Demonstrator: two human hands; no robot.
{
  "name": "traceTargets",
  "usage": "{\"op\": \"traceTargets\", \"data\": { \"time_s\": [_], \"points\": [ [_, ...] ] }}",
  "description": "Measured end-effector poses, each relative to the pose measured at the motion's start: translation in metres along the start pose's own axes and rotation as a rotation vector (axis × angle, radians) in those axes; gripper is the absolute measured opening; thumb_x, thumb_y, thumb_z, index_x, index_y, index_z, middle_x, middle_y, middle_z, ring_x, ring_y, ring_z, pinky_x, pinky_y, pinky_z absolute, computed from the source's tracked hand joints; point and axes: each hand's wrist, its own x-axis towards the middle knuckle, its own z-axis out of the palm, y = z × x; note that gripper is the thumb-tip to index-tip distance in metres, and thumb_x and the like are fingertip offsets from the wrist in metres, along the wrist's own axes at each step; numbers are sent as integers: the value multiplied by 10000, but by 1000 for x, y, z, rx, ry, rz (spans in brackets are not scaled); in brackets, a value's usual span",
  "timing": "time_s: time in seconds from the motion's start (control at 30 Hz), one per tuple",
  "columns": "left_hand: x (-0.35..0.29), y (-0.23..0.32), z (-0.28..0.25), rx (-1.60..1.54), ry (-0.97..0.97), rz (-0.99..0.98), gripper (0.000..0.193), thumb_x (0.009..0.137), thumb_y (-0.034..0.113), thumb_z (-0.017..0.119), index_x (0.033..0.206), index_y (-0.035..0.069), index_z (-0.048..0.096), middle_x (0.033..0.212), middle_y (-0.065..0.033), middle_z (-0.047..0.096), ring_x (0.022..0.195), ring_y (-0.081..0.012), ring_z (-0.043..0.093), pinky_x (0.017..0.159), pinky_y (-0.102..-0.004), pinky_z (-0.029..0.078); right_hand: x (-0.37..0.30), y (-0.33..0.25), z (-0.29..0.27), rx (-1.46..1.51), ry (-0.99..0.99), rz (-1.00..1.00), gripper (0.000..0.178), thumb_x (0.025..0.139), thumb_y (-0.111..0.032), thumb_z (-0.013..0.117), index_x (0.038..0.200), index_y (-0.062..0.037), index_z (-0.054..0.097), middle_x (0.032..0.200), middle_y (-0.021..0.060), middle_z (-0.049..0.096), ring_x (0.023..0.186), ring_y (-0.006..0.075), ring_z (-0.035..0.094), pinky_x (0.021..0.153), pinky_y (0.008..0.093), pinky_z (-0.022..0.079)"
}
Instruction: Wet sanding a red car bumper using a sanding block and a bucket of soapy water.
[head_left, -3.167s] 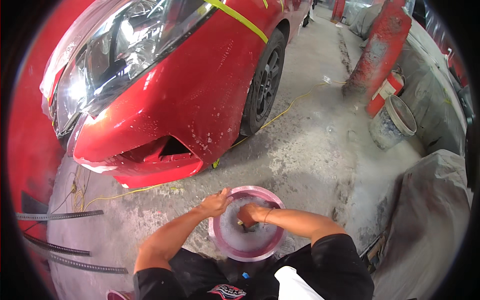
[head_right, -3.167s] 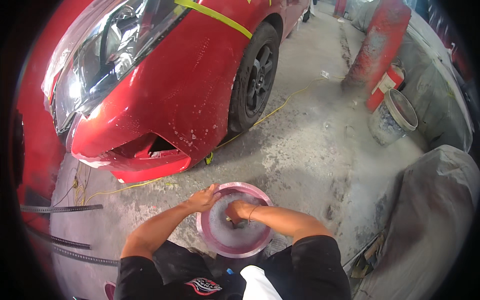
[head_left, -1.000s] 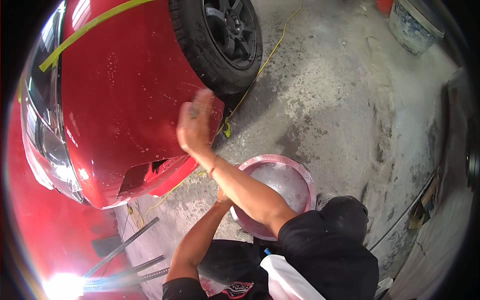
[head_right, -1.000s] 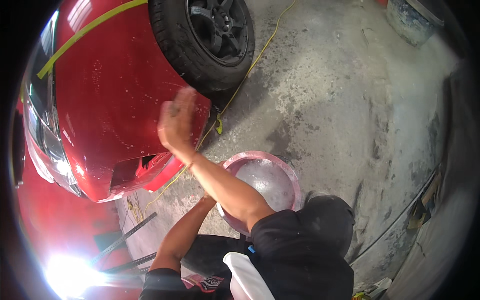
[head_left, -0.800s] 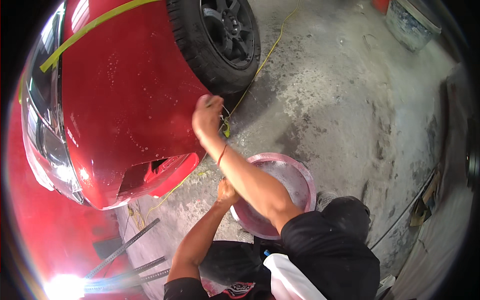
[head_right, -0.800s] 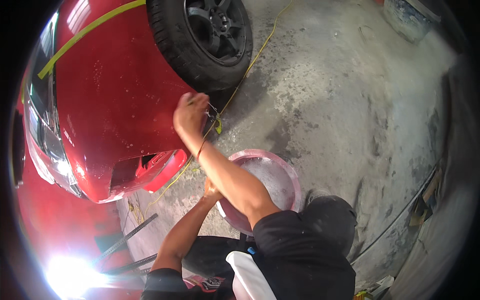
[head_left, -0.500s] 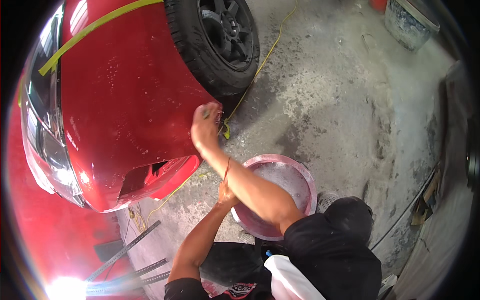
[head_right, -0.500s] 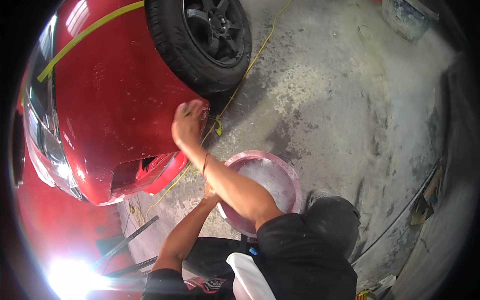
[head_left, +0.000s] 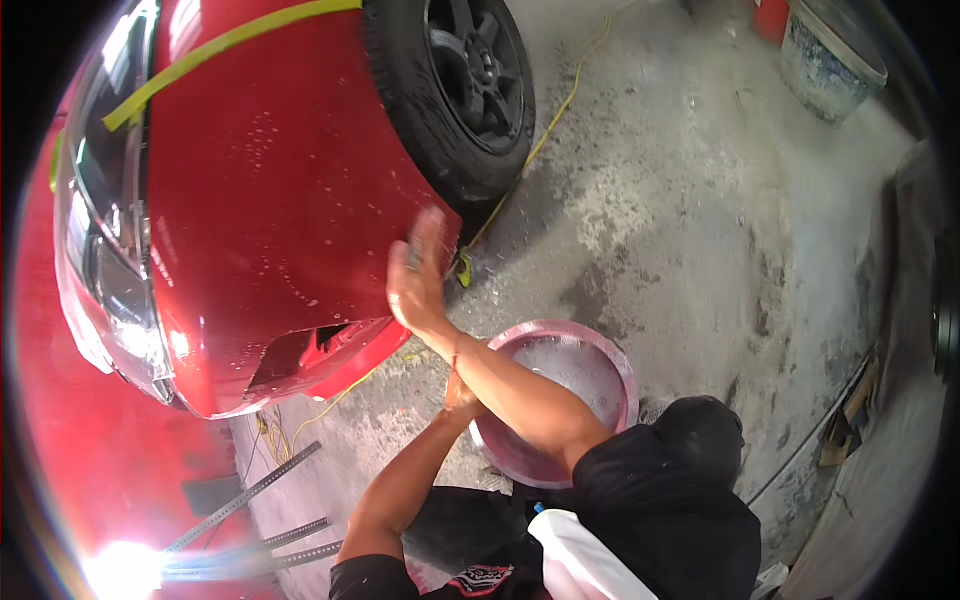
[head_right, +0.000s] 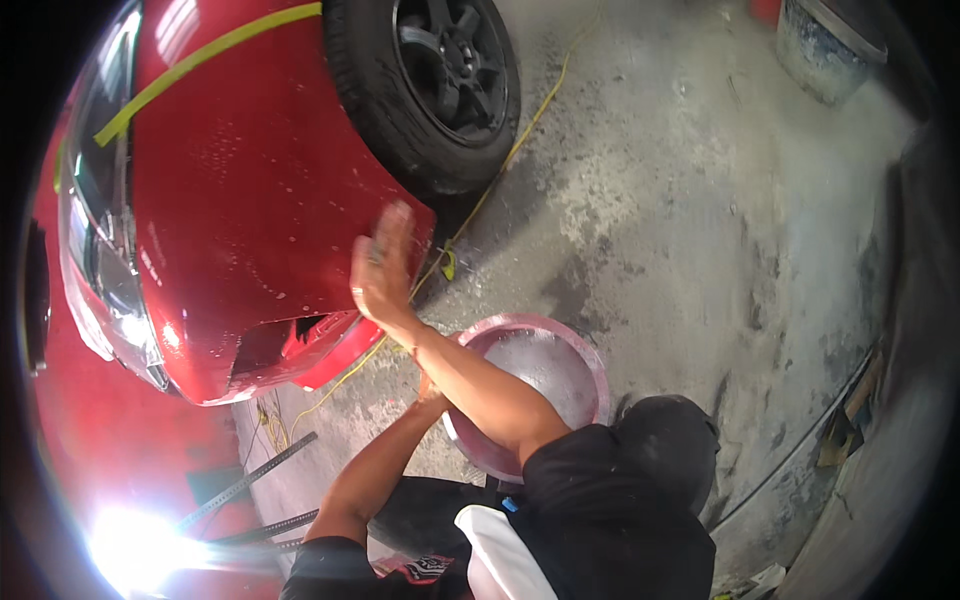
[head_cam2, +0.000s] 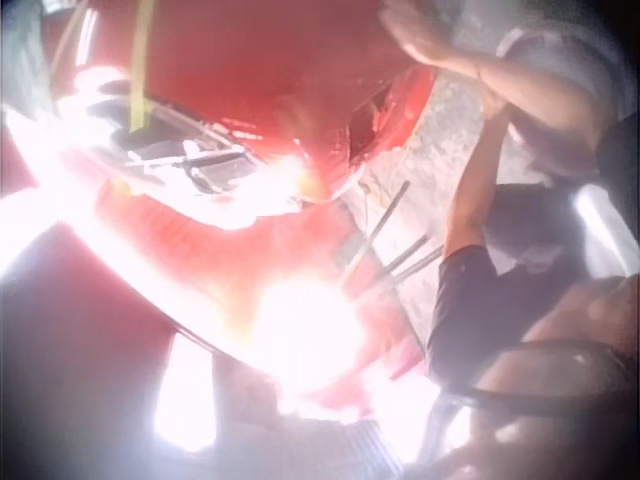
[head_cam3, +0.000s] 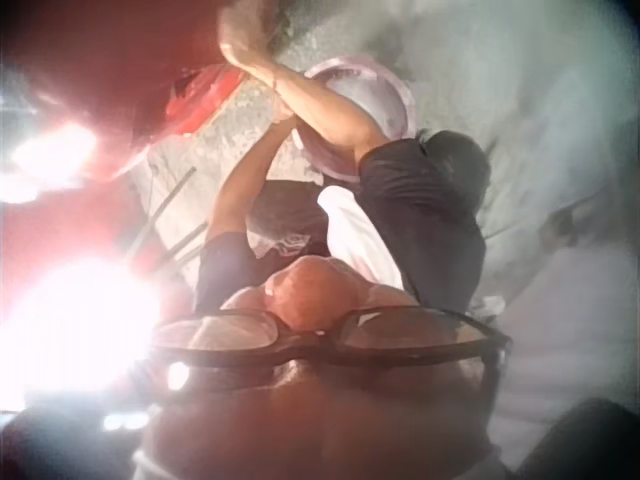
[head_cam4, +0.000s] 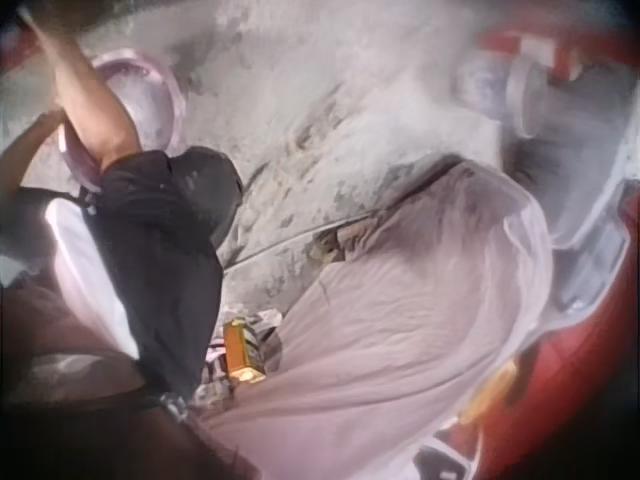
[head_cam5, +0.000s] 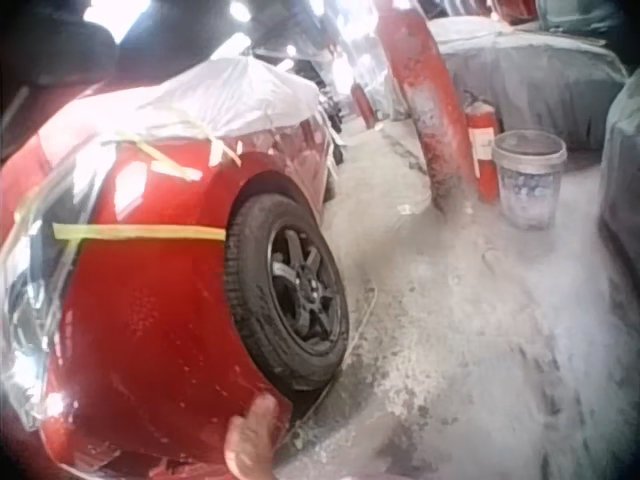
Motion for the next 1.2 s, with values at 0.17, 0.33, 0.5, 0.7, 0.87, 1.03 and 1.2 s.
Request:
{"op": "traceTargets", "data": {
  "time_s": [0.17,0.33,0.5,0.7,0.87,1.03,1.2],
  "points": [
    [-9,28,-12,199,55,6,588,761,333,721,1280,103,567,1299,-189,568,1196,-380,535,991,-456,452,12,-24,7,23,23,334,720,1037,-431,223,1493,94,37,1570,294,-7,1469,411,-47,1195,465,-15],
    [-5,16,-12,205,57,5,399,824,260,652,1152,44,585,1096,-249,647,968,-457,624,816,-511,516,75,-136,4,-63,-74,-351,658,1020,-325,329,1476,111,140,1547,325,103,1449,458,81,1189,512,79],
    [-9,-24,4,338,45,117,361,885,202,583,1179,10,495,1016,-299,639,898,-482,630,744,-549,514,8,-23,-1,-169,-88,-431,689,1014,-299,358,1505,69,46,1572,288,29,1466,431,26,1197,483,43],
    [6,51,-23,87,8,-222,424,932,281,562,1285,76,448,1043,-312,632,950,-484,626,819,-548,509,111,-117,-8,-236,-85,-594,636,1024,-272,336,1485,105,113,1562,300,82,1467,415,60,1202,464,44],
    [10,59,-32,81,-103,-268,469,979,382,464,1329,77,392,1121,-314,615,1032,-481,603,890,-543,478,62,-66,-13,-345,-107,-669,641,989,-186,371,1468,143,101,1541,348,65,1452,465,47,1195,493,66],
    [7,65,-36,50,-31,-251,403,982,370,446,1282,102,451,1113,-273,631,1038,-468,598,897,-537,471,178,-140,-10,-226,-63,-656,637,1029,-279,357,1456,145,147,1555,314,80,1464,406,82,1202,432,102],
    [3,47,-28,16,37,-197,405,982,394,451,1254,95,479,1127,-267,627,1008,-468,608,876,-542,477,122,-104,-4,-321,-70,-645,619,1042,-317,300,1456,132,201,1536,319,174,1463,398,116,1201,430,96]
  ]
}}
